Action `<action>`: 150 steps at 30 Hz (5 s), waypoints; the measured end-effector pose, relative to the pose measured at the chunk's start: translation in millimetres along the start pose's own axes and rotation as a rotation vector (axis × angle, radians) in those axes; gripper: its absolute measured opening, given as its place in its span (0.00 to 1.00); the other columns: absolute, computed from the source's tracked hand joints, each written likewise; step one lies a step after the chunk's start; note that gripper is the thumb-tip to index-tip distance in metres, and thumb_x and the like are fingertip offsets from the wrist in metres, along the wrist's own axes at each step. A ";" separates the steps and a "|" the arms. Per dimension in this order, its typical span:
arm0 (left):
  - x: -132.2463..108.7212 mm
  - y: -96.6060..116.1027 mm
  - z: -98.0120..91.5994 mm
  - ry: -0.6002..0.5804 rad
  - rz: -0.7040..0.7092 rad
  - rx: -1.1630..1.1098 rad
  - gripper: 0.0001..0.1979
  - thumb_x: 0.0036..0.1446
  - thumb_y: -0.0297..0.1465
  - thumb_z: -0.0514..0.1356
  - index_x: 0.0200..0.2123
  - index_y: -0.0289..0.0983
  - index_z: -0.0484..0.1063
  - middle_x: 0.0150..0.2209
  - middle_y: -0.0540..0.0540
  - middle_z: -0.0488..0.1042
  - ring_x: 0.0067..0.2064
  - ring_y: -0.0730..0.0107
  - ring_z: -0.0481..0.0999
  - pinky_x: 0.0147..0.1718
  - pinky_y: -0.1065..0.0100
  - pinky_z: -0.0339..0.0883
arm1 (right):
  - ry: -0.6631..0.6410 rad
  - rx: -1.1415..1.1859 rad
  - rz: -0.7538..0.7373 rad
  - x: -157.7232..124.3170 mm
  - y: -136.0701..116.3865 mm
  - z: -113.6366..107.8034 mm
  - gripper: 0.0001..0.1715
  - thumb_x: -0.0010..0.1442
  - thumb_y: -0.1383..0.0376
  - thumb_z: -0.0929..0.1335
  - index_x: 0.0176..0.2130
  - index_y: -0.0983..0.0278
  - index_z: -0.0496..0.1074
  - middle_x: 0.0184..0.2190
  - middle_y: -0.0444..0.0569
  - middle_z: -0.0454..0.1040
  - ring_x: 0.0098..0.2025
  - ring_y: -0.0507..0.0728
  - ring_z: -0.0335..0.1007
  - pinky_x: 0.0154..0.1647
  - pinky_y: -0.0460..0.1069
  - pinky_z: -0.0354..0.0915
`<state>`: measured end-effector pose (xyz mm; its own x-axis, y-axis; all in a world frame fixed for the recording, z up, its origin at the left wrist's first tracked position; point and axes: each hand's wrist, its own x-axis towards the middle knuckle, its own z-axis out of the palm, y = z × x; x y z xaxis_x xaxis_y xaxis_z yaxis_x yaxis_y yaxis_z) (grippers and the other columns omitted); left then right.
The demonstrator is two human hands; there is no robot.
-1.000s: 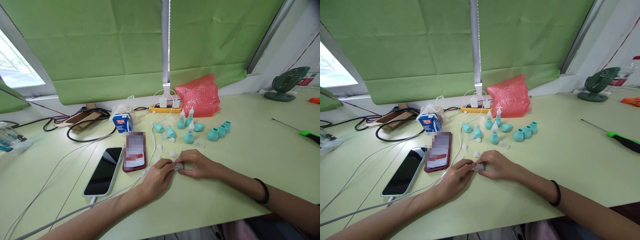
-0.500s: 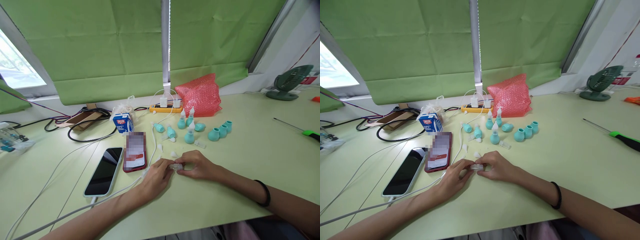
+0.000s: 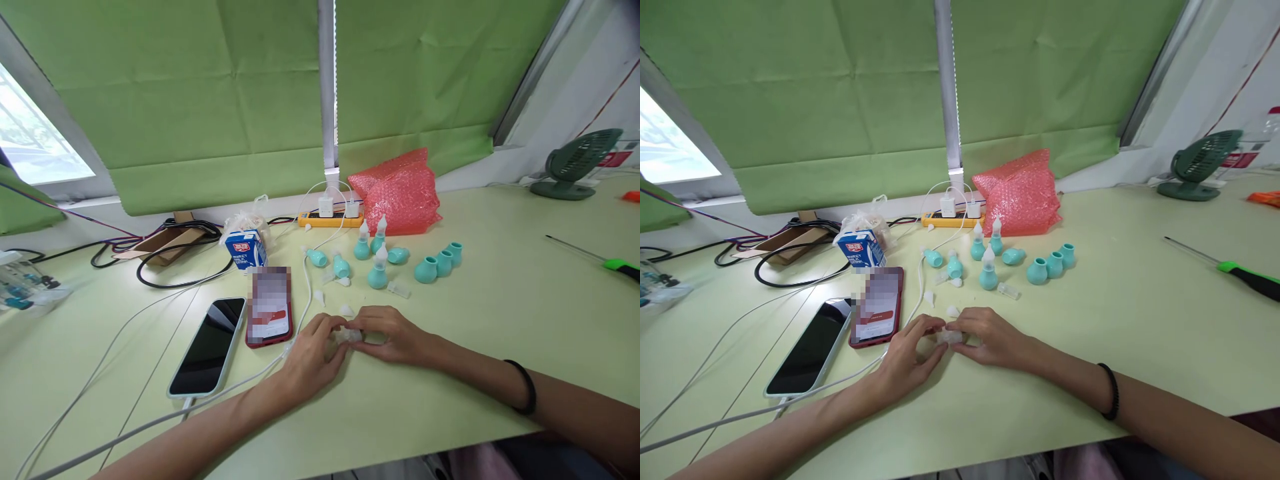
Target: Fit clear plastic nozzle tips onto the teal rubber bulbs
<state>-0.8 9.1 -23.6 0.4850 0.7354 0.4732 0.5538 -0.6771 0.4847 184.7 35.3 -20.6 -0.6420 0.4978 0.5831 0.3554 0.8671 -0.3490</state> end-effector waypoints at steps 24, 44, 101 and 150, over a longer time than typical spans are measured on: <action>6.1 5.7 -11.1 -0.016 0.177 -0.104 0.08 0.53 0.30 0.54 0.36 0.32 0.67 0.28 0.44 0.70 0.37 0.65 0.60 0.37 0.64 0.62 | 0.143 -0.071 -0.167 2.0 -20.0 -7.8 0.15 0.50 0.74 0.64 0.40 0.64 0.63 0.35 0.51 0.69 0.36 0.53 0.65 0.34 0.48 0.66; 1.3 0.2 -2.1 0.123 0.225 -0.016 0.16 0.53 0.29 0.55 0.46 0.34 0.61 0.31 0.45 0.70 0.38 0.66 0.63 0.35 0.65 0.64 | -0.018 -0.528 0.096 31.3 30.9 2.7 0.16 0.58 0.66 0.59 0.46 0.66 0.63 0.53 0.58 0.54 0.52 0.63 0.53 0.47 0.58 0.58; -0.7 0.9 -6.2 0.080 -0.091 -0.141 0.10 0.55 0.30 0.53 0.41 0.34 0.63 0.31 0.47 0.68 0.31 0.72 0.68 0.31 0.71 0.62 | -0.103 0.911 0.468 4.5 14.2 -22.7 0.19 0.41 0.71 0.62 0.36 0.61 0.55 0.36 0.47 0.60 0.29 0.51 0.59 0.21 0.45 0.62; 3.3 7.7 -10.3 0.189 0.005 -0.316 0.05 0.52 0.29 0.53 0.32 0.35 0.66 0.27 0.46 0.67 0.29 0.70 0.67 0.28 0.69 0.63 | -0.160 0.692 0.489 2.1 -20.3 -1.3 0.20 0.46 0.64 0.68 0.40 0.62 0.60 0.32 0.44 0.65 0.32 0.51 0.63 0.31 0.46 0.63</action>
<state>-1.9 6.0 -10.7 0.3373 0.7342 0.5892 0.3015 -0.6772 0.6712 177.0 18.8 -11.3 -0.6312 0.7593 0.1582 0.1567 0.3247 -0.9328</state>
